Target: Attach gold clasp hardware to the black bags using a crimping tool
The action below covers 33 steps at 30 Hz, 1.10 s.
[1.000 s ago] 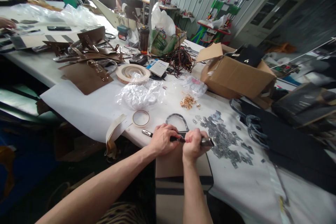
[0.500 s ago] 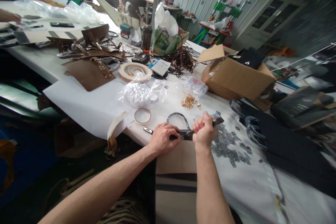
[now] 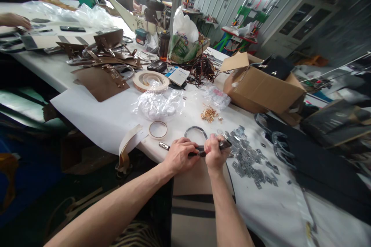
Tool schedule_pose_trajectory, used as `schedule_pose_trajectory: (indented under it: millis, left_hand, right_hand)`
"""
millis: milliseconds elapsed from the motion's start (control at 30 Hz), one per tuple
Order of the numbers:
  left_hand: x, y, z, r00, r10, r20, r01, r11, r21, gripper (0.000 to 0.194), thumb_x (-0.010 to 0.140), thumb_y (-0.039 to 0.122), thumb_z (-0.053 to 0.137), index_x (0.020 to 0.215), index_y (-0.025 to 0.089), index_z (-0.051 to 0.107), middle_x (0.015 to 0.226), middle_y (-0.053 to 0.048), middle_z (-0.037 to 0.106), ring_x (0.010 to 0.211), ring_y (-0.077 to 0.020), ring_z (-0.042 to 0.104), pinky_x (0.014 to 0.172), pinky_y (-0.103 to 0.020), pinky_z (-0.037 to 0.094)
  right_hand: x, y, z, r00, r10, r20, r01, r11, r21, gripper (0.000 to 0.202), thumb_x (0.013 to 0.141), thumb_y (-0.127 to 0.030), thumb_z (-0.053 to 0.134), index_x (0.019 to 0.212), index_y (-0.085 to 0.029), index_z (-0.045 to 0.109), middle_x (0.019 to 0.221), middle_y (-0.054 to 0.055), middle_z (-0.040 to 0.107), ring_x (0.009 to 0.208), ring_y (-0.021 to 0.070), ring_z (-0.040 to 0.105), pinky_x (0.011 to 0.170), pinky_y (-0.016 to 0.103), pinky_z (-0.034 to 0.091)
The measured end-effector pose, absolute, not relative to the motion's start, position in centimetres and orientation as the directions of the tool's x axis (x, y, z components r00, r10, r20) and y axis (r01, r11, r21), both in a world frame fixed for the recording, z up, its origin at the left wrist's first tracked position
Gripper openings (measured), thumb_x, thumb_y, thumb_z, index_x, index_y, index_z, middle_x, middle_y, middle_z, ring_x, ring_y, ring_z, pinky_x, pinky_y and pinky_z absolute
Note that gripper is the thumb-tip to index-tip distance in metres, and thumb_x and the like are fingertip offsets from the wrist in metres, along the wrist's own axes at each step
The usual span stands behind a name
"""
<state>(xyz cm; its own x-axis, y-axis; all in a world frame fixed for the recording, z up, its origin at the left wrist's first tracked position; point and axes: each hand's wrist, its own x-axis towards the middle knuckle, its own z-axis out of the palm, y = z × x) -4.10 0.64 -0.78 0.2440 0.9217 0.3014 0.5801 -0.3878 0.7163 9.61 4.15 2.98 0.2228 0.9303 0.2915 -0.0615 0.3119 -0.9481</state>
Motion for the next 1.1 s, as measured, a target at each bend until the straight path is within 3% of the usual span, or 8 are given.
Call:
schedule_pose_trajectory:
  millis: [133,200,333,433,600,733,1100]
  left_hand:
    - [-4.4,0.6,-1.0,0.264,0.907,0.328,0.568,-0.421,0.707,0.013,0.086,0.031,0.079,0.099,0.027,0.079,0.122,0.001,0.078,0.115,-0.0263,0.066,0.102,-0.044,0.049]
    - [-4.5,0.6,-1.0,0.275,0.902,0.333,0.572,-0.432,0.698,0.014,0.087,0.032,0.078,0.100,0.027,0.079,0.123,0.000,0.078,0.116,-0.0263,0.065,0.101,-0.044,0.049]
    - [-4.3,0.5,-0.9,0.272,0.908,0.320,0.589,-0.420,0.690,0.011,0.089,0.034,0.076,0.098,0.028,0.080,0.121,-0.001,0.079,0.116,-0.0258,0.065,0.102,-0.044,0.049]
    - [-4.3,0.5,-0.9,0.275,0.906,0.322,0.585,-0.423,0.692,0.012,0.091,0.034,0.073,0.098,0.028,0.080,0.121,-0.001,0.079,0.115,-0.0252,0.066,0.103,-0.044,0.048]
    - [-4.9,0.4,-0.8,0.334,0.882,0.334,0.564,-0.471,0.678,0.023,0.086,0.035,0.076,0.108,0.028,0.078,0.126,-0.003,0.077,0.119,-0.0266,0.065,0.105,-0.044,0.047]
    - [-5.3,0.4,-0.6,0.382,0.865,0.324,0.557,-0.495,0.666,0.031,0.083,0.037,0.077,0.113,0.027,0.076,0.130,-0.005,0.074,0.122,-0.0285,0.063,0.108,-0.046,0.046]
    - [-5.0,0.5,-0.8,0.362,0.874,0.324,0.576,-0.483,0.659,0.026,0.083,0.036,0.079,0.108,0.027,0.076,0.128,-0.002,0.075,0.119,-0.0263,0.064,0.105,-0.043,0.045]
  right_hand:
    - [9.7,3.7,5.5,0.273,0.850,0.451,-0.251,0.515,-0.819,0.047,0.096,-0.035,0.066,0.065,-0.023,0.034,0.048,-0.013,0.026,0.037,0.0044,0.021,0.038,0.019,0.024]
    - [9.6,3.7,5.9,0.303,0.819,0.487,-0.266,0.564,-0.782,0.046,0.096,-0.035,0.066,0.065,-0.023,0.034,0.048,-0.014,0.026,0.037,0.0043,0.021,0.038,0.019,0.024]
    - [9.1,3.8,3.7,0.302,0.894,0.330,-0.205,0.399,-0.894,0.048,0.093,-0.037,0.071,0.064,-0.024,0.034,0.046,-0.013,0.030,0.036,0.0047,0.026,0.037,0.020,0.024]
    - [9.2,3.8,2.5,0.323,0.913,0.250,-0.259,0.340,-0.904,0.050,0.092,-0.035,0.072,0.063,-0.024,0.032,0.046,-0.013,0.028,0.035,0.0043,0.024,0.036,0.021,0.021]
    - [9.9,2.4,4.6,0.418,0.847,0.328,-0.298,0.469,-0.831,0.048,0.095,-0.028,0.066,0.063,-0.022,0.031,0.048,-0.013,0.024,0.037,0.0038,0.016,0.038,0.021,0.016]
    - [9.5,0.9,4.4,0.389,0.824,0.412,-0.308,0.538,-0.785,0.044,0.096,-0.024,0.061,0.063,-0.022,0.032,0.047,-0.012,0.024,0.038,0.0049,0.018,0.040,0.022,0.018]
    - [7.9,0.8,0.9,0.418,0.804,0.423,-0.234,0.545,-0.805,0.043,0.099,-0.026,0.060,0.064,-0.023,0.033,0.049,-0.012,0.027,0.039,0.0065,0.023,0.042,0.022,0.023]
